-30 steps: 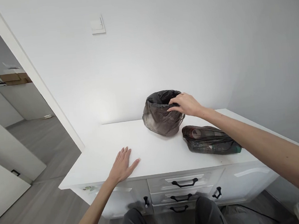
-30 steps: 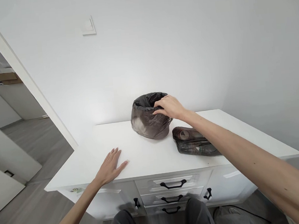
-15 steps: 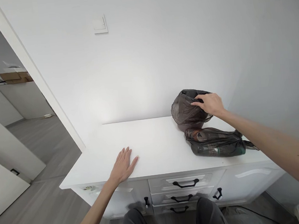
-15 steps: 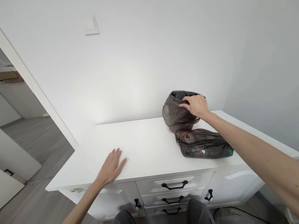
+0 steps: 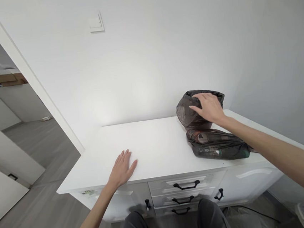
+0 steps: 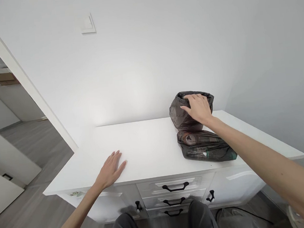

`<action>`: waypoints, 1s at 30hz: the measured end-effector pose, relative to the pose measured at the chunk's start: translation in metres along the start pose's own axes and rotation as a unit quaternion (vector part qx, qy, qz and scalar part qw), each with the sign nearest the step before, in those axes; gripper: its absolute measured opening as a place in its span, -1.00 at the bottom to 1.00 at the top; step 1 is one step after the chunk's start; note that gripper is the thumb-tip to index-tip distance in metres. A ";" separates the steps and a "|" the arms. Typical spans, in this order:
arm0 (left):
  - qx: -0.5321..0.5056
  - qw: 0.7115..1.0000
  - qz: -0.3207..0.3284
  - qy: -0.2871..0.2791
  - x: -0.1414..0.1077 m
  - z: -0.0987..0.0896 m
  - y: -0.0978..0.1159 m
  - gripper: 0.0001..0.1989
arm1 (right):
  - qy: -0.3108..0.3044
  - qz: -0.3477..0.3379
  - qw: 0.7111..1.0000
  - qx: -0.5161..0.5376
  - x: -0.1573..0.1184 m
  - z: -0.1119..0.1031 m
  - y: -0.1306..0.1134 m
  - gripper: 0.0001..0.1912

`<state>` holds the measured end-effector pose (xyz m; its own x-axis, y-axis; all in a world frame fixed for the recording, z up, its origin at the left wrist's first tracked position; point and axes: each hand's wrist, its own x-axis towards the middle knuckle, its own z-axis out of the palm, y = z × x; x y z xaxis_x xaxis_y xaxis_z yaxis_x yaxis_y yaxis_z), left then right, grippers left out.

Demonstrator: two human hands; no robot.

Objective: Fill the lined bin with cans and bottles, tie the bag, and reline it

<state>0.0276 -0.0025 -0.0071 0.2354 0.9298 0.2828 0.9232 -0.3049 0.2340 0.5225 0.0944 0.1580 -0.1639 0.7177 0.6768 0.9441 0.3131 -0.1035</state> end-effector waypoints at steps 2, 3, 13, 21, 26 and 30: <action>0.006 1.000 -0.001 -0.002 0.000 0.001 0.000 -0.26 | 0.001 -0.026 0.996 0.091 -0.018 0.001 -0.024 -0.44; 0.010 1.000 -0.002 -0.005 0.000 0.002 0.000 -0.26 | -0.019 -0.043 0.989 0.140 -0.031 0.004 -0.037 -0.46; 0.029 0.999 -0.024 -0.010 0.007 0.007 0.002 -0.22 | -0.151 0.064 0.908 0.385 -0.165 0.104 -0.113 -0.44; 0.022 0.999 -0.047 -0.011 0.008 -0.002 0.012 -0.24 | -0.223 0.045 0.928 0.294 -0.167 0.117 -0.121 -0.38; 0.023 0.999 -0.046 0.007 0.007 -0.002 0.014 -0.29 | -0.208 0.051 0.941 0.261 -0.169 0.116 -0.124 -0.42; 0.038 0.998 -0.055 -0.014 0.007 -0.005 0.017 -0.28 | -0.201 0.049 0.948 0.243 -0.170 0.117 -0.125 -0.43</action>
<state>0.0435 -0.0027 0.0039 0.1383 0.9625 0.2334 0.9641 -0.1848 0.1905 0.3985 0.0059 -0.0290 -0.2702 0.9068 0.3235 0.7333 0.4116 -0.5412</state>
